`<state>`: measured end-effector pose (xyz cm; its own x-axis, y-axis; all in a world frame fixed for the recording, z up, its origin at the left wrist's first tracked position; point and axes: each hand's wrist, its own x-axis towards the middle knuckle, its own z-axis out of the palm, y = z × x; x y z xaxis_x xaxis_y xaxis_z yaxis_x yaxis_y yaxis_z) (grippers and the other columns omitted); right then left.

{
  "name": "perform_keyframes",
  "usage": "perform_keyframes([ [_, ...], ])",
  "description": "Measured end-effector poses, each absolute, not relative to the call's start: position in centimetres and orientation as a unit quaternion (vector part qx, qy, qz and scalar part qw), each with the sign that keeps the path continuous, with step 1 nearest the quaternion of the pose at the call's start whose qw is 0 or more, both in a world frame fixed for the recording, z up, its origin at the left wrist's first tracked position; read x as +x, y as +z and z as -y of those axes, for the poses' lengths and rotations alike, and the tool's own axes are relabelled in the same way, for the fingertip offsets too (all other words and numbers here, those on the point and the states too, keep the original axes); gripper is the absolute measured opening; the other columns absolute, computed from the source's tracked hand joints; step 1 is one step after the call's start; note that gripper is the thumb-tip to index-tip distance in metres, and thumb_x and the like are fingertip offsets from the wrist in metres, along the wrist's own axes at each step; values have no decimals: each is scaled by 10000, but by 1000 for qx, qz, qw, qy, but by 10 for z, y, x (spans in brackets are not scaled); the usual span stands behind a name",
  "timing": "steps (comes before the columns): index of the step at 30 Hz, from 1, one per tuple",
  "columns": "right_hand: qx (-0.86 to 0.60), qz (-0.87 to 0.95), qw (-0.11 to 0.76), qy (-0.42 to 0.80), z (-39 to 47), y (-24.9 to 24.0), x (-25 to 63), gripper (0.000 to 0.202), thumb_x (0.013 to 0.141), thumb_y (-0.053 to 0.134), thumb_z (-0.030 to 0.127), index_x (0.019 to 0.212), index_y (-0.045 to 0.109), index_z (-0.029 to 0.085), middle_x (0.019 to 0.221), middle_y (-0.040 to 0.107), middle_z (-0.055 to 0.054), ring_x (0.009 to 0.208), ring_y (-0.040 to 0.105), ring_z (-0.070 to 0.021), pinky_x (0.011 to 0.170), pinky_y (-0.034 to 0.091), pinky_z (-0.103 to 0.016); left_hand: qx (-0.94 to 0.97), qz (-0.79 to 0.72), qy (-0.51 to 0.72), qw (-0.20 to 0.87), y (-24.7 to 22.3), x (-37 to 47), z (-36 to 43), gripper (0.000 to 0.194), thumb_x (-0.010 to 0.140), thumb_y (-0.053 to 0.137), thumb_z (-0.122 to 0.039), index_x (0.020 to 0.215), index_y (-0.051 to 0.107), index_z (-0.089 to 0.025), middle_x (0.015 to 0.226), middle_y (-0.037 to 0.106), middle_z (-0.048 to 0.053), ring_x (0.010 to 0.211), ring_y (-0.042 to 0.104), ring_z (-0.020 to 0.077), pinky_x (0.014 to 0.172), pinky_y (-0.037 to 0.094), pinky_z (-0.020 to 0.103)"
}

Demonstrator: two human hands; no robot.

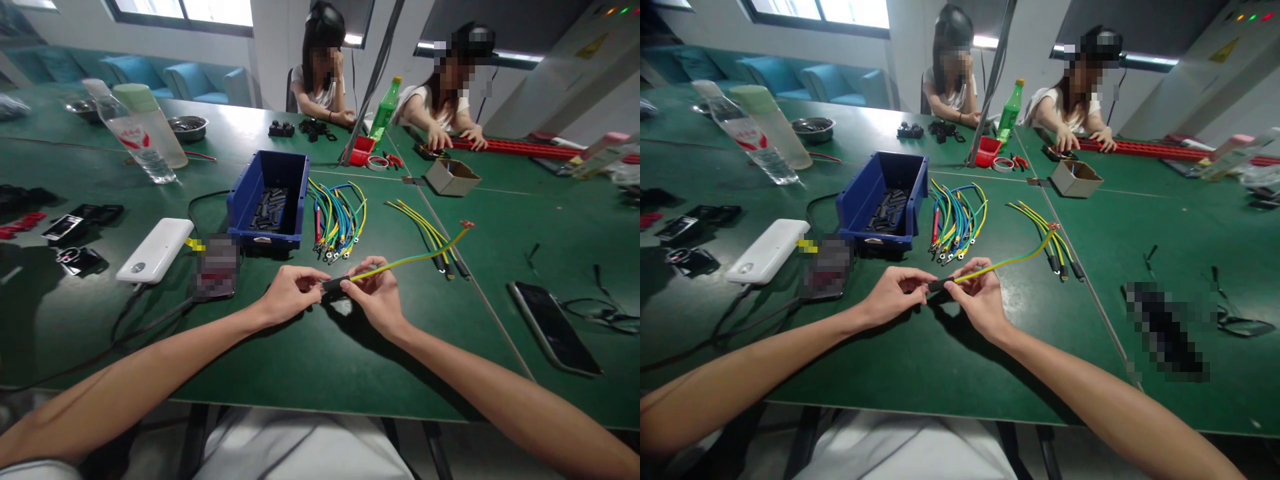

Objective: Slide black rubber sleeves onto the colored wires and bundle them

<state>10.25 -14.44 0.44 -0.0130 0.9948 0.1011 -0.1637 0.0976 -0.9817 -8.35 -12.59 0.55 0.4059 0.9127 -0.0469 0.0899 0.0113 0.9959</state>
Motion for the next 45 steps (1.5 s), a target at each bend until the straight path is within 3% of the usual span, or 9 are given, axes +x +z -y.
perform_keyframes([
  [12,-464,480,530,522,144,5,105,533,683,772,244,1105,448,277,801,690,29,665,652,-136,661,530,-262,597,-416,337,598,6,-86,124,283,752,659,-295,928,710,-79,648,639,29,534,588,95,520,465,193],
  [19,-454,484,541,517,144,4,105,535,652,794,236,1083,479,282,798,691,31,717,669,-152,696,539,-286,586,-423,339,602,6,-84,124,268,745,669,-294,901,697,-78,613,611,15,505,568,90,489,449,189],
  [32,-463,471,543,518,137,3,107,509,672,775,253,1090,485,268,779,662,44,667,624,-136,650,507,-273,616,-386,337,598,5,-85,124,342,780,644,-265,1065,649,-76,702,678,53,654,667,144,624,528,240],
  [39,-445,499,543,508,141,2,104,436,711,755,238,1029,461,287,777,639,43,712,611,-131,690,491,-262,634,-401,313,582,10,-85,126,350,791,645,-305,1061,659,-83,684,662,41,596,624,119,588,512,229],
  [45,-430,518,556,487,145,1,101,455,726,743,228,1092,480,286,821,614,33,755,588,-125,696,480,-258,650,-391,300,578,7,-85,125,315,818,619,-323,1033,677,-100,633,617,14,560,595,105,539,474,206],
])
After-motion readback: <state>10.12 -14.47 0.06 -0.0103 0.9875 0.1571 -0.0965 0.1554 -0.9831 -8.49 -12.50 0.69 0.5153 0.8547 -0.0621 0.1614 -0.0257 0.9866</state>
